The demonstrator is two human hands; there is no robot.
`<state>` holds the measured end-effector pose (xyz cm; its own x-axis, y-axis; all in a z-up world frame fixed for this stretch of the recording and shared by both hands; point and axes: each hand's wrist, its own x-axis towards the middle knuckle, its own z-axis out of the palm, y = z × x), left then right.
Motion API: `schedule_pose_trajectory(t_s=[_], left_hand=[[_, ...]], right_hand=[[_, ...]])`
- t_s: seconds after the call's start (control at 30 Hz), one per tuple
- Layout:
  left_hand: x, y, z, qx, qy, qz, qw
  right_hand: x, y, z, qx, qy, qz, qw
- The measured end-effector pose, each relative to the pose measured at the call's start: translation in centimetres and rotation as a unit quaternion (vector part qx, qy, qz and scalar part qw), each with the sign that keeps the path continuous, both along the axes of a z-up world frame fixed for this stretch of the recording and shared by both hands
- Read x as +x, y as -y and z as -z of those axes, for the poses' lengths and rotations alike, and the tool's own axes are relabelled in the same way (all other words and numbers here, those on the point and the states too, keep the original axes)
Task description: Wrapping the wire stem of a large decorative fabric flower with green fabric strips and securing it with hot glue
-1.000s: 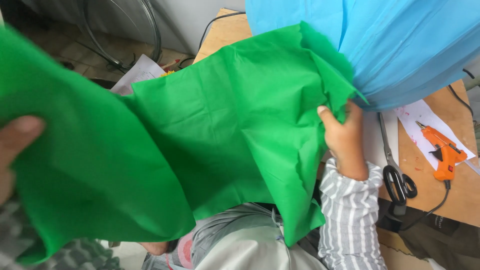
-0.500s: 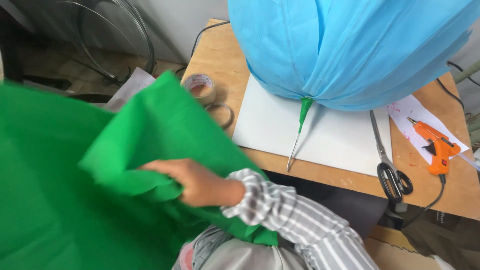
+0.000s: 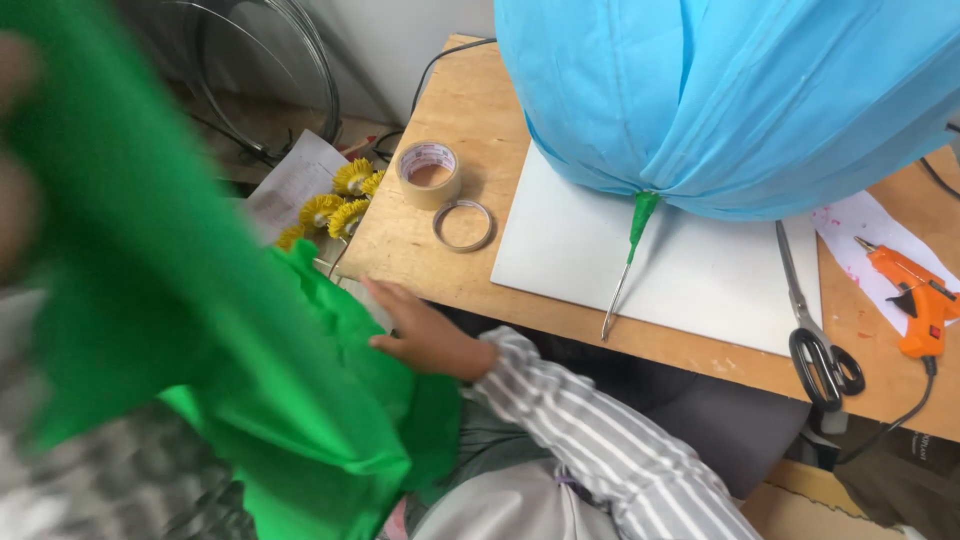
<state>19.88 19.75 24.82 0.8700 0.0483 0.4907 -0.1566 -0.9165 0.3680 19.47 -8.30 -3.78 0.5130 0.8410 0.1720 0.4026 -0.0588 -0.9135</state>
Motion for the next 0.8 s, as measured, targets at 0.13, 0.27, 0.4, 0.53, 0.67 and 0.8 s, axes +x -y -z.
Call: schedule_pose_trajectory(t_s=[0.13, 0.27, 0.4, 0.53, 0.67, 0.8], left_hand=[[5.6, 6.9, 10.7, 0.014, -0.008, 0.015, 1.000], [12.2, 16.6, 21.2, -0.067, -0.146, 0.029, 0.987], [9.7, 24.8, 22.1, -0.340, -0.219, 0.219, 0.888], [8.3, 24.0, 26.5, -0.549, -0.349, 0.216, 0.728], [6.3, 22.9, 27.3, -0.383, -0.335, 0.346, 0.789], [6.6, 23.0, 29.2, -0.281, -0.331, 0.394, 0.810]], right_hand=[[0.8, 7.0, -3.9, 0.112, -0.292, 0.042, 0.949], [2.8, 13.1, -3.7, 0.133, -0.405, 0.032, 0.904], [3.3, 16.9, -1.4, 0.140, -0.397, 0.103, 0.901], [2.6, 18.6, -2.9, 0.068, -0.244, 0.242, 0.937], [3.1, 20.1, -4.8, 0.013, -0.089, 0.246, 0.965], [4.2, 22.1, -5.0, -0.095, -0.051, 0.267, 0.958]])
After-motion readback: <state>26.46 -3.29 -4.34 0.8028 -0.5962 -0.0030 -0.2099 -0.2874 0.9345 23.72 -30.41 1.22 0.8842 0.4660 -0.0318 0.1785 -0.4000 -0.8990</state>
